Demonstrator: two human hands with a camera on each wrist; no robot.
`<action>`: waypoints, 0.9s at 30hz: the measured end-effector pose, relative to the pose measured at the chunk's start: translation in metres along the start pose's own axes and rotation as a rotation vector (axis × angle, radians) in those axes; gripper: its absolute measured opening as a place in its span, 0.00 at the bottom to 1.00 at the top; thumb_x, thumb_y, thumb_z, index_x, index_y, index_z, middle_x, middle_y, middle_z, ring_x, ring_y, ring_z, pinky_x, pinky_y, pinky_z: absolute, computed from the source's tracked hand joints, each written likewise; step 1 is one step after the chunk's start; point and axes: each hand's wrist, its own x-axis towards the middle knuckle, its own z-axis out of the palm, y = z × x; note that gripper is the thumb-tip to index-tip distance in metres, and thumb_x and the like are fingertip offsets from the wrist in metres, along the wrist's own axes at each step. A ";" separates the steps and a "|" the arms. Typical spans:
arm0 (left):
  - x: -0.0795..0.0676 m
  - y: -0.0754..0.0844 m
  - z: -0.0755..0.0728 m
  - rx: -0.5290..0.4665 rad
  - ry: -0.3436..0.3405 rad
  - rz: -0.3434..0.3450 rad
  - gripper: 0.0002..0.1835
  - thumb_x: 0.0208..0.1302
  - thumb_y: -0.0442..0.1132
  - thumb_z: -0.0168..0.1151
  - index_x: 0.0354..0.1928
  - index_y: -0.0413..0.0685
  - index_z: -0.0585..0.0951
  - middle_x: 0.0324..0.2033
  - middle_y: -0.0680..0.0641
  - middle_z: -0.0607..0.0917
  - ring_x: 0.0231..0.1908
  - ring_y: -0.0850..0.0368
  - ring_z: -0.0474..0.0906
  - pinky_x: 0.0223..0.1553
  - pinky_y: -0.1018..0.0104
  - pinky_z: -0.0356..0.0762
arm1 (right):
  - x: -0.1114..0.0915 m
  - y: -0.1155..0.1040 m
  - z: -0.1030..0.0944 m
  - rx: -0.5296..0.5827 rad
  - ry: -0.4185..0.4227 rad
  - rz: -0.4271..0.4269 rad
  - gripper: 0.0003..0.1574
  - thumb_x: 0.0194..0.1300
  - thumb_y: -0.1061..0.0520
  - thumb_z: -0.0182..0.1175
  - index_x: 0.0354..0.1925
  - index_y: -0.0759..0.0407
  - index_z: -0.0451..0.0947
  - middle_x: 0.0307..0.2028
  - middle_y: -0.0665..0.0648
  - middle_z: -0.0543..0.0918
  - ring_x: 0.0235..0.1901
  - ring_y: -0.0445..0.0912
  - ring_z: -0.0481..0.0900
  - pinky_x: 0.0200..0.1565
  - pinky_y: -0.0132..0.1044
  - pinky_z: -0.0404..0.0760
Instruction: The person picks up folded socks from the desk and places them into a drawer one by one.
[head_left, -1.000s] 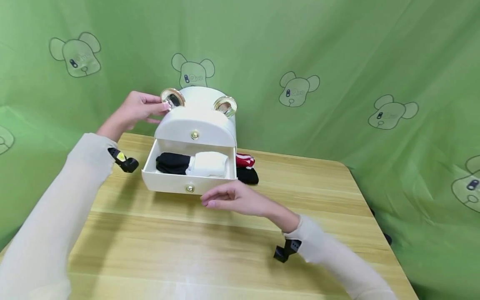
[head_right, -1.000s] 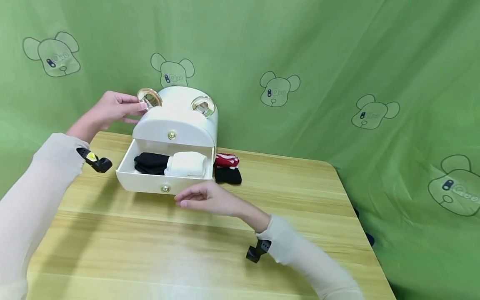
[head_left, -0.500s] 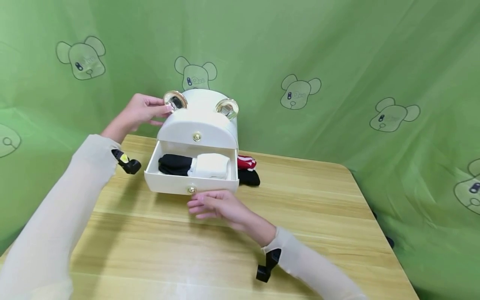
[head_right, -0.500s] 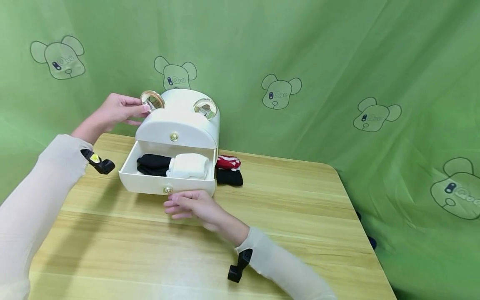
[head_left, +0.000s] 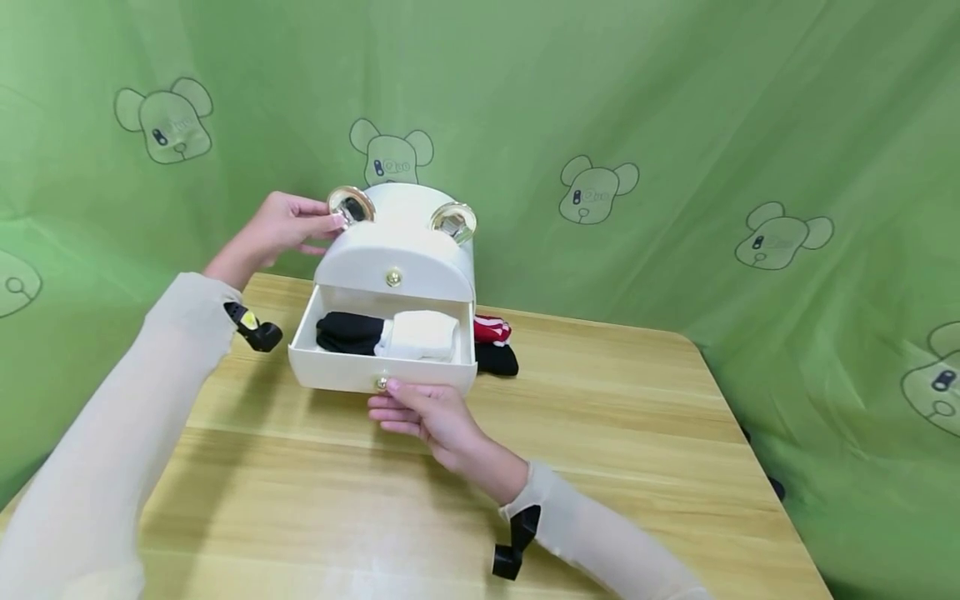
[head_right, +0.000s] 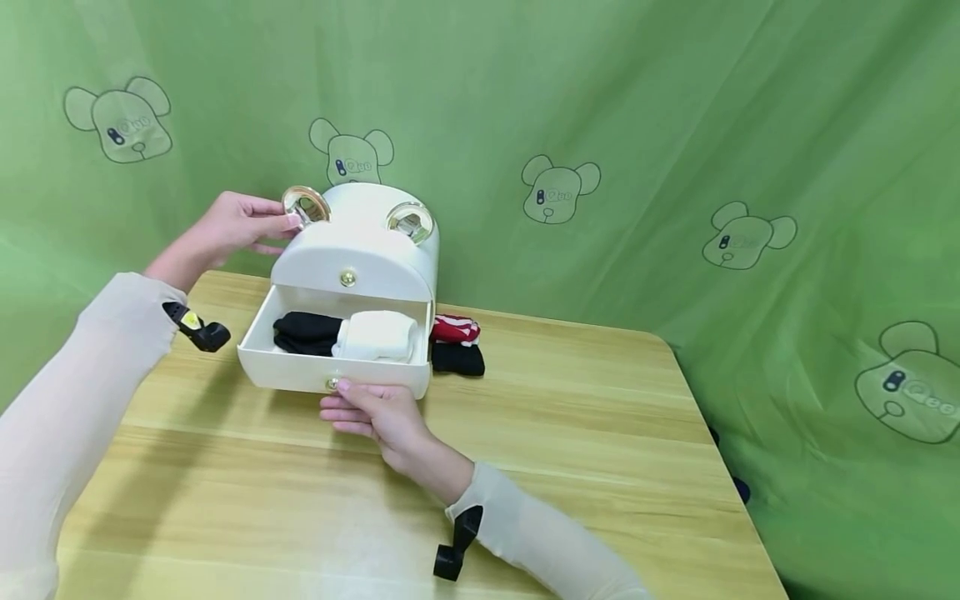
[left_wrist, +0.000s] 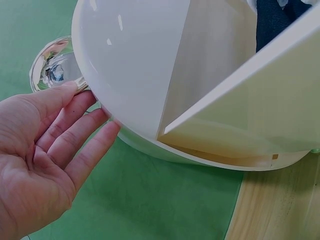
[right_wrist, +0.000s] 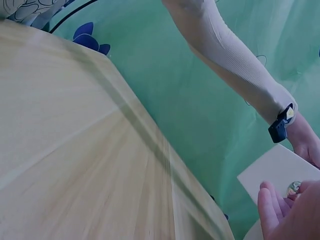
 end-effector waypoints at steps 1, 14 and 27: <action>0.001 0.000 0.000 -0.002 -0.005 0.005 0.26 0.70 0.43 0.66 0.64 0.34 0.75 0.40 0.56 0.91 0.37 0.68 0.87 0.46 0.66 0.91 | 0.000 0.000 0.001 0.003 0.010 -0.005 0.21 0.73 0.57 0.62 0.57 0.70 0.79 0.47 0.66 0.89 0.40 0.45 0.91 0.48 0.37 0.92; 0.001 0.005 0.002 0.000 0.008 0.008 0.26 0.71 0.41 0.66 0.64 0.34 0.75 0.36 0.58 0.88 0.37 0.66 0.85 0.45 0.66 0.92 | 0.000 -0.002 0.003 0.000 0.041 -0.027 0.20 0.72 0.58 0.62 0.56 0.70 0.80 0.45 0.65 0.90 0.38 0.44 0.91 0.46 0.36 0.92; 0.000 0.002 0.002 -0.034 0.009 0.047 0.23 0.71 0.37 0.65 0.62 0.30 0.75 0.33 0.58 0.88 0.35 0.65 0.87 0.42 0.64 0.93 | 0.000 0.000 0.004 0.015 0.047 -0.021 0.19 0.71 0.58 0.63 0.55 0.69 0.81 0.44 0.65 0.90 0.38 0.45 0.91 0.47 0.36 0.92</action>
